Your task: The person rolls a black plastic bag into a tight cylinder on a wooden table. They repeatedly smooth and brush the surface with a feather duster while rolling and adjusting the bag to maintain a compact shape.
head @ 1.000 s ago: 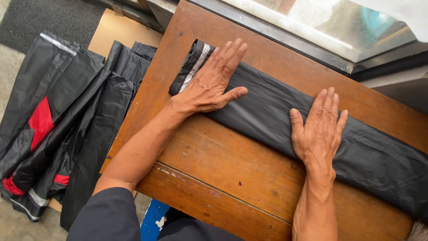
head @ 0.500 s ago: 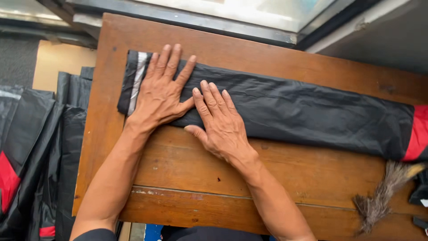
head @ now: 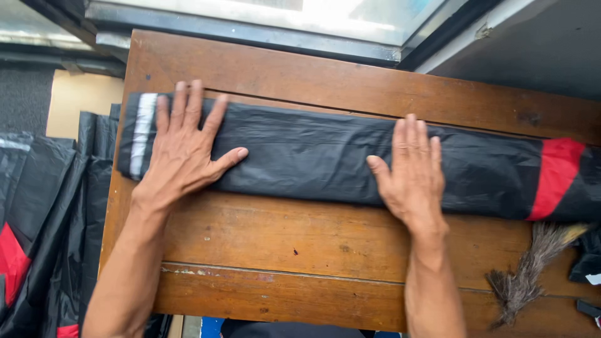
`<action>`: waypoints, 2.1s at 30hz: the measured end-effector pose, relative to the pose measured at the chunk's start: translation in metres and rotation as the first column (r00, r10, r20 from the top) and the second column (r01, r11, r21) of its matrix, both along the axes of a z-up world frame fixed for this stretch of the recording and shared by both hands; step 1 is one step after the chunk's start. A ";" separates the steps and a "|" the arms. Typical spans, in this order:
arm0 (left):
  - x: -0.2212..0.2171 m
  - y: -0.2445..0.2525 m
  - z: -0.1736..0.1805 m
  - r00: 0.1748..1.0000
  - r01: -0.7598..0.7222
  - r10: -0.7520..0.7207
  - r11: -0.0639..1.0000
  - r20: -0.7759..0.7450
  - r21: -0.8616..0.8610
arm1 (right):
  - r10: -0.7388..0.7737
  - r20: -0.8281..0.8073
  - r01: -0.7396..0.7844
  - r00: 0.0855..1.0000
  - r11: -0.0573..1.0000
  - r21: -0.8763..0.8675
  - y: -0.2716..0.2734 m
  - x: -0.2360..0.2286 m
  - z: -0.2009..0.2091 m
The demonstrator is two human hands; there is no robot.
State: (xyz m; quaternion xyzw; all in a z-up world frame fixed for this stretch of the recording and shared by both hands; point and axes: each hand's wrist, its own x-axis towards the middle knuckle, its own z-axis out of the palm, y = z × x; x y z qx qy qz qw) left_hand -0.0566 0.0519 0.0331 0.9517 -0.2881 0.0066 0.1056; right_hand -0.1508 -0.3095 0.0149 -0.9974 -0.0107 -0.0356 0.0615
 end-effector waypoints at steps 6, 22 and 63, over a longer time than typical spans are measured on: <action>-0.037 -0.088 0.017 0.979 0.198 -0.189 0.972 0.075 -0.130 | 0.010 0.256 0.018 0.967 0.994 -0.107 0.102 0.010 -0.011; -0.031 -0.114 -0.026 0.993 0.115 -0.107 0.976 0.052 -0.186 | -0.011 0.124 0.005 0.992 0.999 0.050 -0.002 -0.001 -0.001; -0.054 -0.215 -0.016 0.950 0.303 -0.293 0.948 0.113 -0.094 | -0.459 0.528 0.533 0.715 0.846 0.013 -0.141 -0.126 0.050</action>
